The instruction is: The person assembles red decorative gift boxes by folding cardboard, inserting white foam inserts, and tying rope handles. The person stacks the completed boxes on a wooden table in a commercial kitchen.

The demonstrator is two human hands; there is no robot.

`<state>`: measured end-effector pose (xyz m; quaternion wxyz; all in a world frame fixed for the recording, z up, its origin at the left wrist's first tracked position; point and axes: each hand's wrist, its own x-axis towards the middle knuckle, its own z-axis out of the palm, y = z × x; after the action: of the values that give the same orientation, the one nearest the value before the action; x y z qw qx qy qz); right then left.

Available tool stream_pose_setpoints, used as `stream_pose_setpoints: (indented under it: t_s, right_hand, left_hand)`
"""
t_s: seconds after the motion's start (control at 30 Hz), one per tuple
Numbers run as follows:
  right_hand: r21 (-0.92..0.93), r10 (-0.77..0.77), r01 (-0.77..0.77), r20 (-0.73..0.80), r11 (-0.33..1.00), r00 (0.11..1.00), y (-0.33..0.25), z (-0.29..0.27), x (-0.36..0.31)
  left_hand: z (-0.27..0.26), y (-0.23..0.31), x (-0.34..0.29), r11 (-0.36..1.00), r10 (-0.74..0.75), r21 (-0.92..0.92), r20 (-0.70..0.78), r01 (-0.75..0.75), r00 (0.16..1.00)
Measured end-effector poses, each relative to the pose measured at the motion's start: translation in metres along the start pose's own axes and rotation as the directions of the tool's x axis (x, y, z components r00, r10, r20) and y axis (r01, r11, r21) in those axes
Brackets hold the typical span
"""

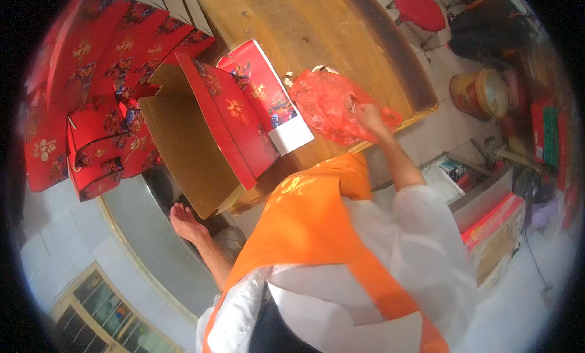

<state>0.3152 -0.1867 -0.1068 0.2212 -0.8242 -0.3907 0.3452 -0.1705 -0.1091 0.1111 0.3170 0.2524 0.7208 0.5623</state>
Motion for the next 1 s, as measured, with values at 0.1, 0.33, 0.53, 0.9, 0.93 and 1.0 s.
stream_pose_setpoints:
  t_s: [0.1, 0.33, 0.53, 0.9, 0.93, 1.0]
  right_hand:
    - [-0.084, 0.142, -0.146, -0.051, 0.986, 0.989, -0.008, 0.025, 0.026]
    - [-0.046, 0.069, -0.067, 0.041, 0.997, 0.997, -0.001, 0.019, 0.035]
    - [0.549, 0.109, -0.145, 0.096, 0.823, 0.989, -0.068, -0.051, -0.019]
    - [0.494, -0.746, 0.6, 0.169, 0.629, 0.644, -0.223, -0.073, -0.153]
    - [0.454, -0.735, 0.602, 0.211, 0.657, 0.644, -0.214, -0.06, -0.156]
    - [0.374, -0.684, 0.577, 0.309, 0.726, 0.66, -0.204, -0.05, -0.16]
  left_hand:
    - [0.01, 0.019, -0.013, 0.994, 0.104, 0.018, 0.045, -0.105, 0.994]
    - [0.025, 0.043, -0.038, 0.978, 0.203, 0.031, 0.106, -0.208, 0.973]
    - [0.061, 0.071, -0.085, 0.953, 0.285, 0.031, 0.259, -0.303, 0.923]
    - [0.145, 0.051, -0.177, 0.822, -0.411, 0.37, 0.912, 0.433, 0.001]
    - [0.15, 0.046, -0.174, 0.793, -0.423, 0.342, 0.905, 0.504, 0.051]
    - [0.156, 0.058, -0.167, 0.788, -0.416, 0.248, 0.889, 0.563, 0.19]
